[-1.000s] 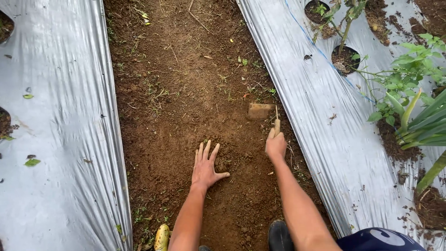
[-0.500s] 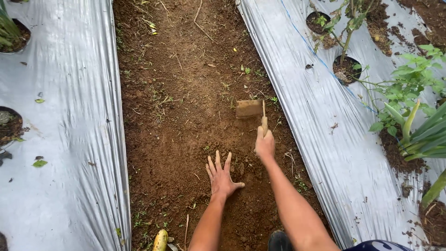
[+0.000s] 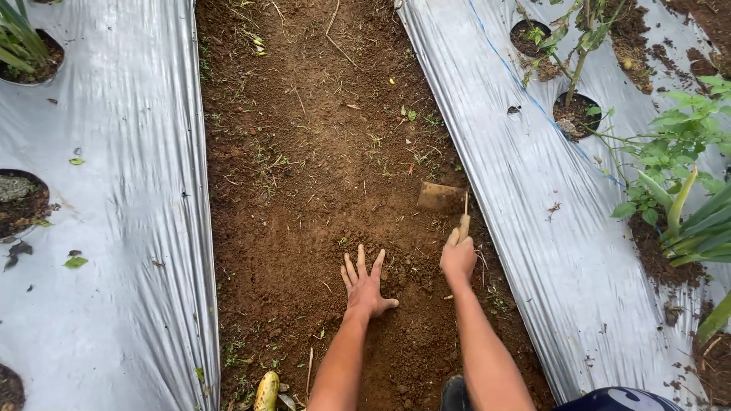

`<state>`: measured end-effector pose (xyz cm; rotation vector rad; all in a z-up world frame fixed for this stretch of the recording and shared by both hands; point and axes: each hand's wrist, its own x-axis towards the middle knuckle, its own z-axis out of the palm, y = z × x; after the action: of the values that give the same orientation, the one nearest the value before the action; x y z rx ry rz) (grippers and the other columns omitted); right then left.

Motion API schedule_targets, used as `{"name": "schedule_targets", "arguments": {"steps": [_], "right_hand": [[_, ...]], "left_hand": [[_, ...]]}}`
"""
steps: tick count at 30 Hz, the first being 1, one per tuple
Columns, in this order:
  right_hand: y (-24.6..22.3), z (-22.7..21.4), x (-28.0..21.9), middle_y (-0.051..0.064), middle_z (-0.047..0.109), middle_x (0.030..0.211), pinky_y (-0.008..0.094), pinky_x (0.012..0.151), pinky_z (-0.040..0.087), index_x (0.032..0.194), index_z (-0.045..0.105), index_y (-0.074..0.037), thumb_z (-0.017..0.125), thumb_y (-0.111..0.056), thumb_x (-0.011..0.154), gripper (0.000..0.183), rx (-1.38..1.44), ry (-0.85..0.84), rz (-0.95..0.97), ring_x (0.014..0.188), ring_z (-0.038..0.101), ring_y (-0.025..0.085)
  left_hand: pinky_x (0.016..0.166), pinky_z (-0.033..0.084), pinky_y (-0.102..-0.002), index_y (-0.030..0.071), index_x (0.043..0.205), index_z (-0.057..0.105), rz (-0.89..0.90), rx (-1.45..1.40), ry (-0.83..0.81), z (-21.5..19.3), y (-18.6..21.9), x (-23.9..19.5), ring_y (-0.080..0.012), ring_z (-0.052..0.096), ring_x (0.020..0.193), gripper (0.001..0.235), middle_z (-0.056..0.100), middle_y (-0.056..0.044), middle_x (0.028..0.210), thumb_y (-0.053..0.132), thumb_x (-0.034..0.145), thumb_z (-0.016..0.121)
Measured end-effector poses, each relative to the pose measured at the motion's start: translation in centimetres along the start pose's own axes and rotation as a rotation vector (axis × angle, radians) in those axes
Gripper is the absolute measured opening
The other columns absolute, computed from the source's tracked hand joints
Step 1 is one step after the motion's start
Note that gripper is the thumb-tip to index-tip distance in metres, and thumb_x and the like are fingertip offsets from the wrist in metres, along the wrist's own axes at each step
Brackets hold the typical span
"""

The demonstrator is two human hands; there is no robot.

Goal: Using a hand hoe to loosen soil and then piling it by hand around the base of plants growing through plastic mulch.

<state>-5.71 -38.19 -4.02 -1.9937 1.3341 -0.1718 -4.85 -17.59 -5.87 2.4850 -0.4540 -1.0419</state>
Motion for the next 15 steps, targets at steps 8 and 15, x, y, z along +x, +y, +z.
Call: {"name": "schedule_targets", "arguments": {"steps": [8, 15], "right_hand": [[9.1, 2.8, -5.6, 0.012, 0.061, 0.074, 0.041, 0.060, 0.048, 0.101, 0.060, -0.005, 0.042, -0.048, 0.108, 0.047, 0.103, -0.037, 0.002, 0.068, 0.064, 0.027], [-2.0, 5.9, 10.8, -0.001, 0.057, 0.065, 0.034, 0.048, 0.042, 0.101, 0.062, -0.012, 0.041, -0.051, 0.109, 0.045, -0.157, -0.141, -0.296, 0.054, 0.057, 0.016]], "left_hand": [[0.128, -0.009, -0.054, 0.041, 0.167, -0.004, 0.011, 0.054, -0.019, -0.7, -0.1, -0.6, -0.0447, -0.025, 0.155, 0.128, -0.027, -0.009, 0.171, 0.052, 0.077, 0.085], [0.129, -0.008, -0.052, 0.040, 0.167, -0.006, 0.022, 0.115, -0.071, -1.4, -0.1, -1.6, -0.0440, -0.026, 0.155, 0.127, -0.028, -0.010, 0.171, 0.051, 0.078, 0.083]]}}
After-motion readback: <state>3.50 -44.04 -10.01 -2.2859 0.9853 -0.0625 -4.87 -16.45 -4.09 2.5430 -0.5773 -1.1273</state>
